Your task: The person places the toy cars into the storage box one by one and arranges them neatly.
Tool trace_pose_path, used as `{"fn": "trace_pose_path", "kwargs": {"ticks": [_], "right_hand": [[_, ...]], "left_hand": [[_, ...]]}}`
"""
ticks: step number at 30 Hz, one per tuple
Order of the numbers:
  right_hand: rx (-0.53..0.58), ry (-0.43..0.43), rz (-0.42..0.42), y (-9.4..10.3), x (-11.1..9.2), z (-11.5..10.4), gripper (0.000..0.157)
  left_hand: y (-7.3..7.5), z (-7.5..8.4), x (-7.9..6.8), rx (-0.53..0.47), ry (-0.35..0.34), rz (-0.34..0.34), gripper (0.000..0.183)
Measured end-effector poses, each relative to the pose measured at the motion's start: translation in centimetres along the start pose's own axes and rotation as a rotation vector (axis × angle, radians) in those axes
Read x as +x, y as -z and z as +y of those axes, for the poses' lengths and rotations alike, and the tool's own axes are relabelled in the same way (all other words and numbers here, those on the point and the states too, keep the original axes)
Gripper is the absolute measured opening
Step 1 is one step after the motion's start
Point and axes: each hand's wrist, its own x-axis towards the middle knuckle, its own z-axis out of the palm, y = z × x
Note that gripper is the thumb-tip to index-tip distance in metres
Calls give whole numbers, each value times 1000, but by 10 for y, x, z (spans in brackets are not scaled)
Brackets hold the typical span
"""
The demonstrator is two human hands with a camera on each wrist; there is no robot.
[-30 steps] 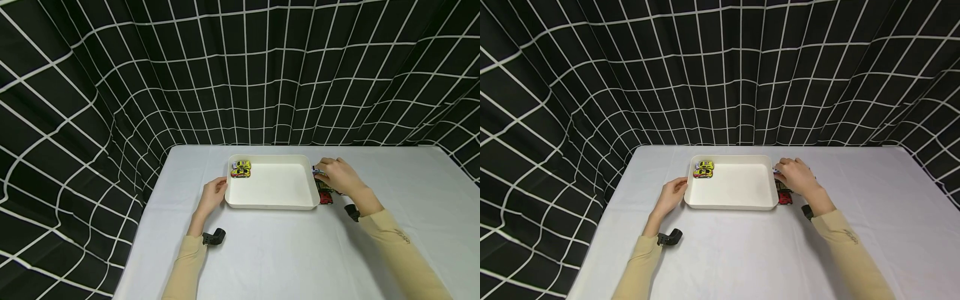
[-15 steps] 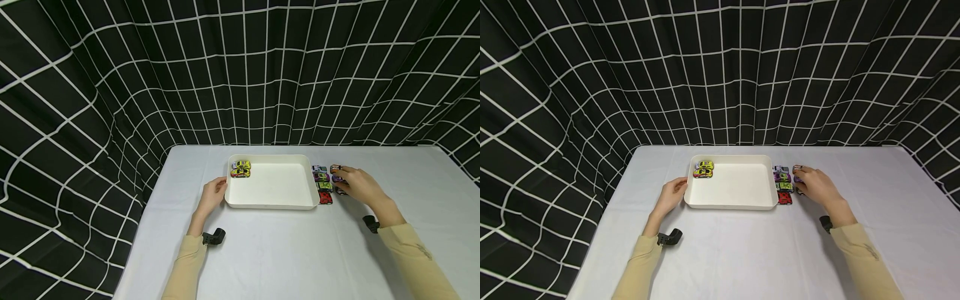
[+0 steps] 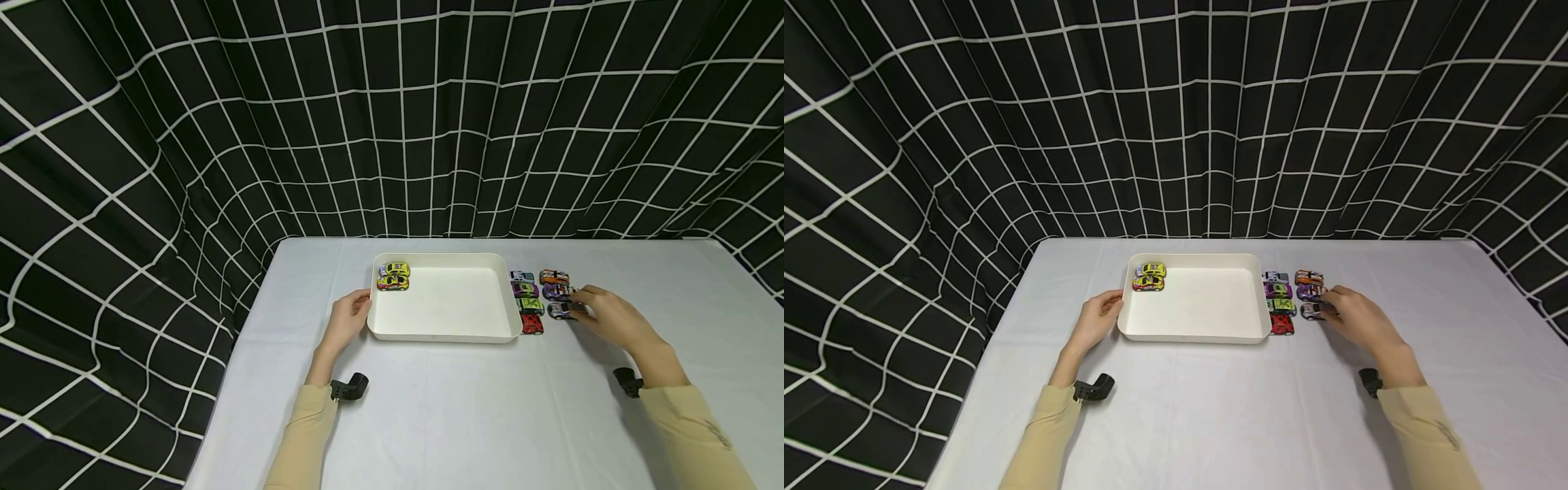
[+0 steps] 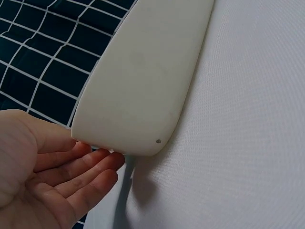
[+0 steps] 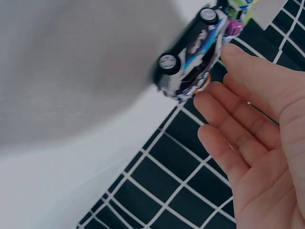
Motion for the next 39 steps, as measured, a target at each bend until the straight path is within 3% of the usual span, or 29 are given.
{"fn": "trace_pose_path", "kwargs": {"ticks": [14, 26, 39], "right_hand": [[-18, -59, -23, -8, -7, 8, 26], [-12, -19, 20, -14, -8, 14, 27], [-5, -42, 26, -11, -10, 10, 27]], "left_hand": [[0, 0, 0, -5, 3, -4, 29], [1, -1, 0, -14, -5, 1, 28], [1, -1, 0, -4, -3, -4, 28]]}}
